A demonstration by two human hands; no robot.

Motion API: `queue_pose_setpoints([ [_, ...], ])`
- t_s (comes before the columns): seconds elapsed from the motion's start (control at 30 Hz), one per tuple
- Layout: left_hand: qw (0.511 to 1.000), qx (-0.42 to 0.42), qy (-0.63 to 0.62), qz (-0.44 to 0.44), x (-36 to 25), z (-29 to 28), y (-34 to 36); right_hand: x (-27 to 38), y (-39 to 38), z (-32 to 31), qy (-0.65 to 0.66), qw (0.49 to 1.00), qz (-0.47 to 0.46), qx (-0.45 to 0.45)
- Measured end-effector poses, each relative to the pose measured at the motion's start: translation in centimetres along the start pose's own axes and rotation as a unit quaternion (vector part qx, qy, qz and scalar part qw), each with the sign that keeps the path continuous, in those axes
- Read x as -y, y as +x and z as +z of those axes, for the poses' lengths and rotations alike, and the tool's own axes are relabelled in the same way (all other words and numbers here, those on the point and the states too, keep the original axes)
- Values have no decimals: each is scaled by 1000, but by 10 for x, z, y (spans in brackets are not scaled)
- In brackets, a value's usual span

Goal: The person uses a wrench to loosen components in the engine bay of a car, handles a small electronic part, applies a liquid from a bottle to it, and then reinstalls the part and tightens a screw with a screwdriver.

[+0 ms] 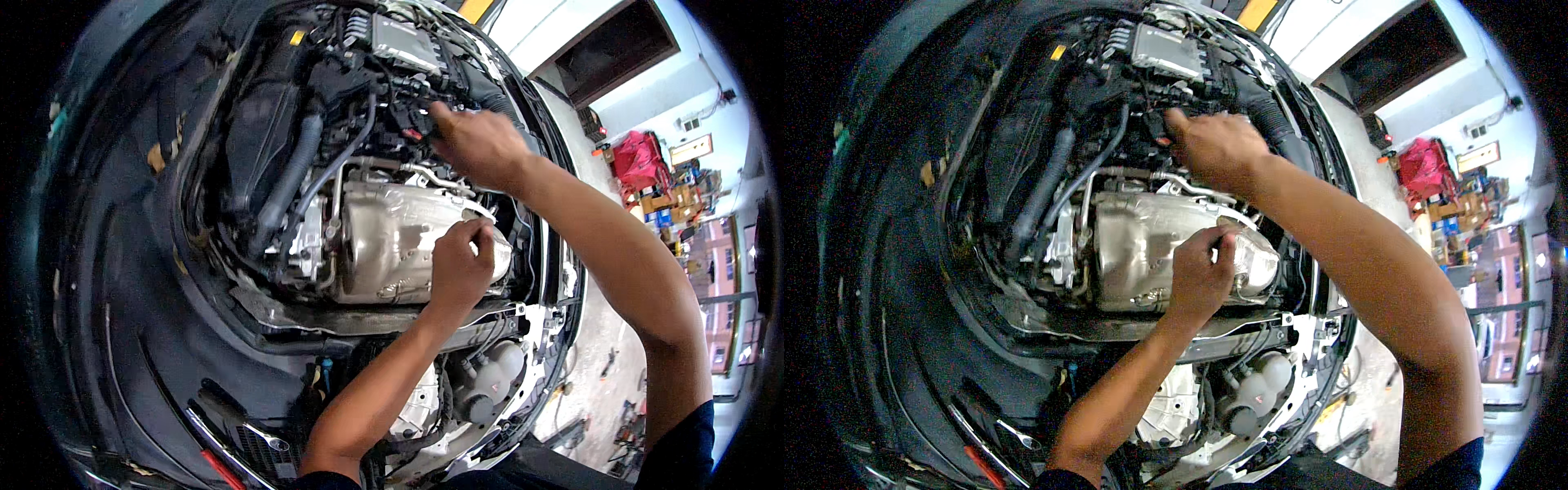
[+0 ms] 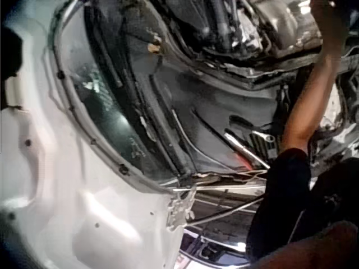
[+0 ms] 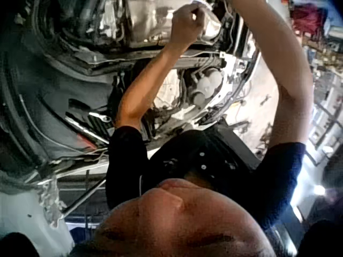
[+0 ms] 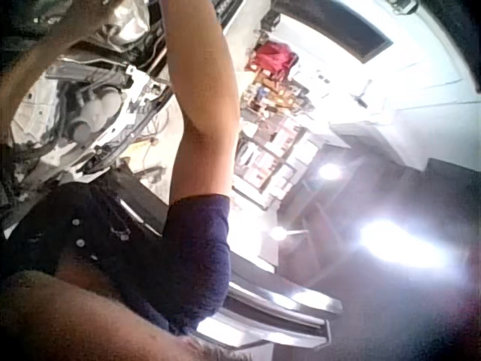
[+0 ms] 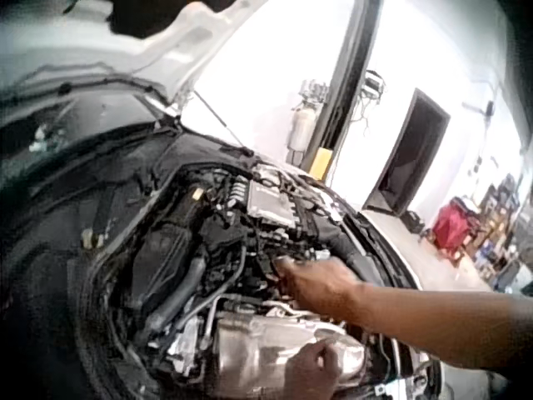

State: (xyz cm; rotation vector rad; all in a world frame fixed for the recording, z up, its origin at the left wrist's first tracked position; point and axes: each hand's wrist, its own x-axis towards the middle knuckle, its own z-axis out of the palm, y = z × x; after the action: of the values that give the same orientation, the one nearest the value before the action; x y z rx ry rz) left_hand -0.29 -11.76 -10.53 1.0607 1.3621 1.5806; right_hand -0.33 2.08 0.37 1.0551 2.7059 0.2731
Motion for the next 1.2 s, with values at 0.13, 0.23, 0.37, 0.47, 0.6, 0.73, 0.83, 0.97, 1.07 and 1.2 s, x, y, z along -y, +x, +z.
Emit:
queue_pose_setpoints([
  [0.13,997,-25,-64,23,-5,2,-7,2,5,-1,-9,990,138,37],
  [0.23,995,-29,-88,27,-5,-2,-4,-3,7,6,20,996,82,9],
  [0.37,993,-42,-113,-9,-12,-10,-1,6,19,-4,-31,979,183,89],
  [0.47,992,-42,-123,-7,-16,-11,1,-14,12,17,50,993,86,-62],
  [0.6,992,-34,-120,-9,-21,-18,3,-3,15,4,-48,995,83,2],
  [0.73,988,-55,-145,2,-18,-16,5,4,22,1,-13,988,129,79],
  [0.83,980,-86,-174,42,-13,-9,5,-12,17,7,-3,999,38,-9],
  [0.97,980,-69,-186,32,-11,-5,7,2,20,1,-29,978,201,46],
  [1.07,974,-64,-215,16,-10,-3,7,-14,18,16,22,998,55,-38],
  [1.2,964,-73,-256,14,-12,0,8,-2,20,-8,0,991,125,43],
])
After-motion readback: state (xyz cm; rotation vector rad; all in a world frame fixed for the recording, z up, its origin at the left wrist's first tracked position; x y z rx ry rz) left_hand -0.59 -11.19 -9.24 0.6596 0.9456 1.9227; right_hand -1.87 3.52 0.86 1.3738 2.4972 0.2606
